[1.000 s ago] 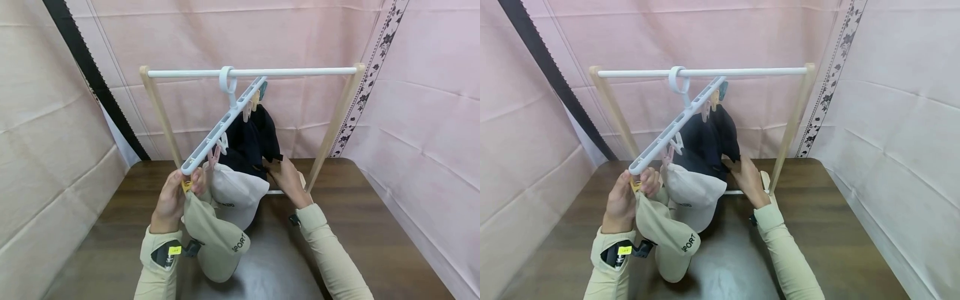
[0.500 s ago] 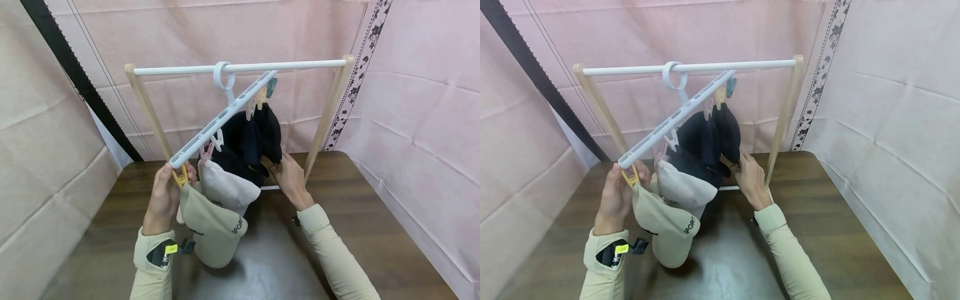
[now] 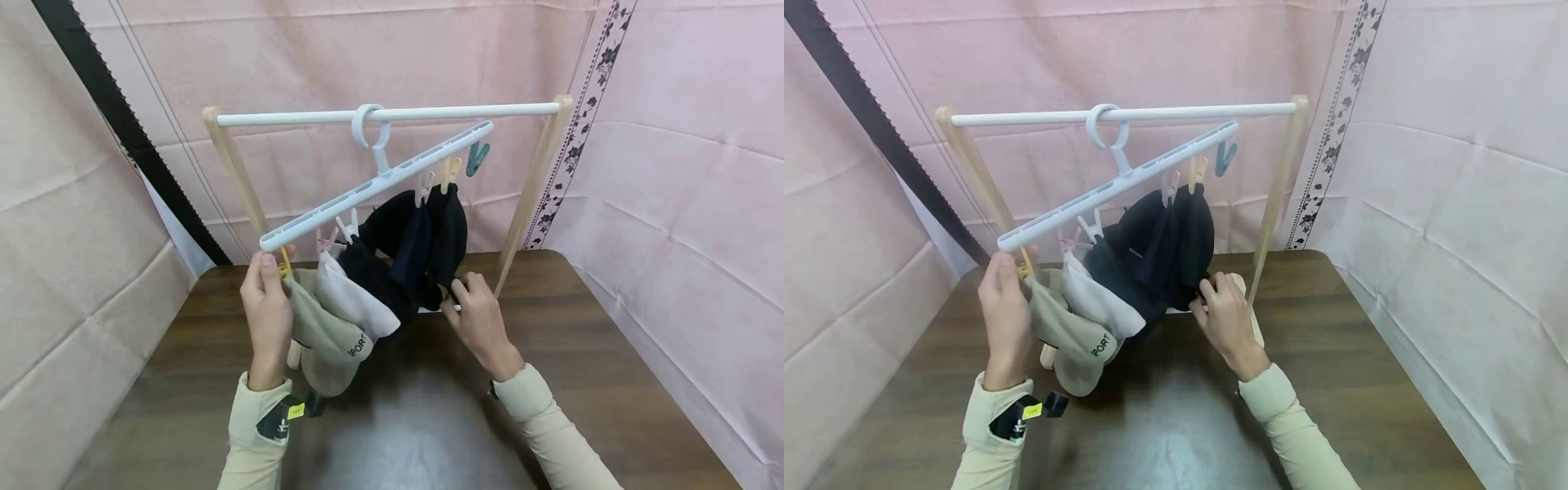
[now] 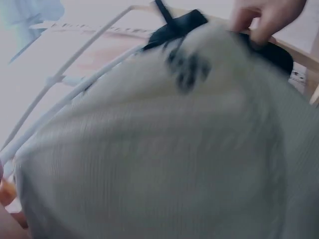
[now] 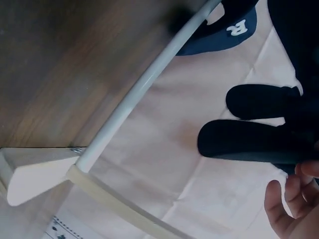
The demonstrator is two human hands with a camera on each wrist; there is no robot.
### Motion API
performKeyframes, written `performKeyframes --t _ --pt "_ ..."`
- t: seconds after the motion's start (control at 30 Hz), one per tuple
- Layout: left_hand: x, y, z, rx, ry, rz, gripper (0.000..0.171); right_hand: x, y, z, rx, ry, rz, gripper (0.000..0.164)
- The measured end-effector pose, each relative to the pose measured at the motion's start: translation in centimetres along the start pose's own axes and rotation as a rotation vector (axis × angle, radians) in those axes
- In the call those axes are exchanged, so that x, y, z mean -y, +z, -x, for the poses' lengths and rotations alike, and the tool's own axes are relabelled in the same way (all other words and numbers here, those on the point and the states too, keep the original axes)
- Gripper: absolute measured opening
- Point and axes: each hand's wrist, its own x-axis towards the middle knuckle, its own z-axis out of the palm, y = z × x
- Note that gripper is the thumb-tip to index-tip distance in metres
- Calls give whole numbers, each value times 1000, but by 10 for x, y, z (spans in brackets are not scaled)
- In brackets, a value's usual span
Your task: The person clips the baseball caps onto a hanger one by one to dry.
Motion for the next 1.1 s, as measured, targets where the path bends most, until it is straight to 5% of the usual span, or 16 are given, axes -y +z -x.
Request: performKeyframes --t 0.17,0.37,0.47,0.57,0.87,1.1 --pt "4 8 6 11 9 -146 42 13 -5 5 -6 -85 46 16" --pt "7 14 11 76 -108 -472 88 30 -8 7 -6 -132 74 13" --pt "7 18 15 145 -104 -559 99 41 -10 8 -6 -160 82 14" --pt "2 24 20 217 -22 -585 93 53 -12 8 -2 -184 126 15" --pt "-5 55 45 394 394 -493 55 84 -15 15 45 -187 300 19" --pt "4 77 63 438 477 -542 27 92 -16 19 51 -191 326 12"
